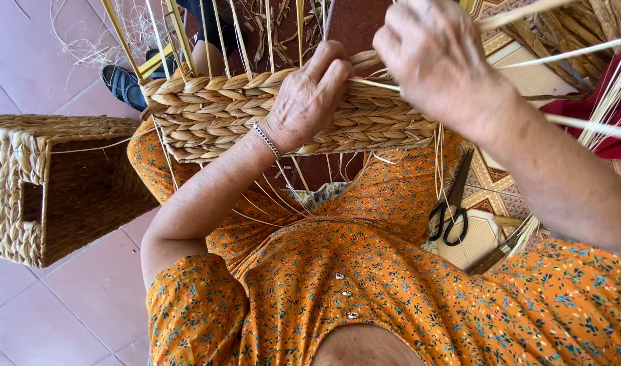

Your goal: The person weaves a basket by hand, interlacing dried plant strips through a vertical frame. They repeatedly pull and tighten the strips to form a tight woven pattern on the basket's side.

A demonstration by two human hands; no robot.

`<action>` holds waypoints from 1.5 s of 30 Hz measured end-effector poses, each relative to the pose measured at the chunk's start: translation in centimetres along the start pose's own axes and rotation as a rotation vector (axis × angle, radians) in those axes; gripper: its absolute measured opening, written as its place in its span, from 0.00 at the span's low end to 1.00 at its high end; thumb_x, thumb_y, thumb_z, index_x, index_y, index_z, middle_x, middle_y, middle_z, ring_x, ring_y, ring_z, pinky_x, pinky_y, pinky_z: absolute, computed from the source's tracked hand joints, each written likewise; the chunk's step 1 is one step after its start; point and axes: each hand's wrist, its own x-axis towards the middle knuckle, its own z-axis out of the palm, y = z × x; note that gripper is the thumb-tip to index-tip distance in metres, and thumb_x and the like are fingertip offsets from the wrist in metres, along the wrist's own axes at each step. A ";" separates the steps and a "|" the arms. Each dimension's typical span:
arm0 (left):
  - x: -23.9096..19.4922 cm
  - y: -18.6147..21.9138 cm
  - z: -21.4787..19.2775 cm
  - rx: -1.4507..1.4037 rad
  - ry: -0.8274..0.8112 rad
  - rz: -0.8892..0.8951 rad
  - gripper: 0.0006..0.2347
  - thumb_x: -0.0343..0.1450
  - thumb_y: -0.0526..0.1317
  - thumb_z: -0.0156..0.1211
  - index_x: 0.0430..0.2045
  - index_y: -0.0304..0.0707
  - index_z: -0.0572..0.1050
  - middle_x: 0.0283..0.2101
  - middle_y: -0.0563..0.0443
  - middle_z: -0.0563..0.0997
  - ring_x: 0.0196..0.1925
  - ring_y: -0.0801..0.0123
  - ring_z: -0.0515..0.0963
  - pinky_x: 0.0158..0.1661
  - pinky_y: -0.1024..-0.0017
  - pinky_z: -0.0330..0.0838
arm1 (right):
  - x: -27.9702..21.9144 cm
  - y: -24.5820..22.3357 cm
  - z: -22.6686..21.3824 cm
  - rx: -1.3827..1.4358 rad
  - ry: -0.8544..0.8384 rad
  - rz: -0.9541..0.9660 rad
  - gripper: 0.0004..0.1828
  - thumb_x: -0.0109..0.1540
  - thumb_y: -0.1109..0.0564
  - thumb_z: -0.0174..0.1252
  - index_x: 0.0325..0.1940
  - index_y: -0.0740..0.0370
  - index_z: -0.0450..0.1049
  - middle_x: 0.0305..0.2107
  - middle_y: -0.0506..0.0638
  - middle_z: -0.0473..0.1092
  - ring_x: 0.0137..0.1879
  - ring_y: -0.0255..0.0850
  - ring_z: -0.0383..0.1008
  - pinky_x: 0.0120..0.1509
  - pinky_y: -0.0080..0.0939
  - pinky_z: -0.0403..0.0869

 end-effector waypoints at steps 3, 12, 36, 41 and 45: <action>-0.9 -0.1 0.1 -0.038 -0.021 -0.001 0.08 0.74 0.32 0.61 0.41 0.36 0.67 0.50 0.44 0.70 0.44 0.56 0.79 0.38 0.64 0.76 | -1.1 -2.2 -0.9 0.096 0.049 -0.065 0.05 0.57 0.65 0.61 0.28 0.67 0.71 0.26 0.55 0.70 0.37 0.47 0.73 0.39 0.45 0.75; -1.3 0.2 -0.4 0.098 -0.028 0.146 0.10 0.70 0.29 0.62 0.40 0.34 0.67 0.55 0.42 0.71 0.48 0.57 0.79 0.44 0.65 0.78 | -2.2 1.4 3.0 0.481 -0.254 0.210 0.04 0.67 0.60 0.63 0.43 0.62 0.76 0.27 0.54 0.73 0.31 0.47 0.75 0.38 0.51 0.77; 2.6 -3.4 2.4 -0.195 0.072 -0.230 0.24 0.68 0.27 0.66 0.55 0.28 0.58 0.21 0.49 0.77 0.22 0.59 0.79 0.25 0.62 0.72 | -9.3 -2.2 6.3 0.133 0.369 0.330 0.14 0.57 0.54 0.73 0.36 0.62 0.75 0.34 0.53 0.72 0.41 0.47 0.71 0.43 0.49 0.74; 2.7 -1.5 3.7 0.216 0.056 -0.188 0.30 0.64 0.23 0.61 0.61 0.28 0.56 0.33 0.35 0.77 0.22 0.55 0.78 0.19 0.62 0.71 | -11.0 -3.4 5.4 0.160 0.165 0.265 0.17 0.60 0.52 0.75 0.46 0.60 0.77 0.37 0.48 0.68 0.46 0.44 0.67 0.48 0.47 0.69; 3.7 -1.6 4.1 0.358 -0.360 -0.243 0.11 0.67 0.27 0.60 0.42 0.30 0.71 0.33 0.39 0.78 0.22 0.59 0.79 0.21 0.61 0.74 | -11.2 -3.6 5.7 0.270 0.135 0.294 0.13 0.66 0.63 0.71 0.49 0.64 0.73 0.38 0.52 0.72 0.46 0.44 0.73 0.48 0.45 0.75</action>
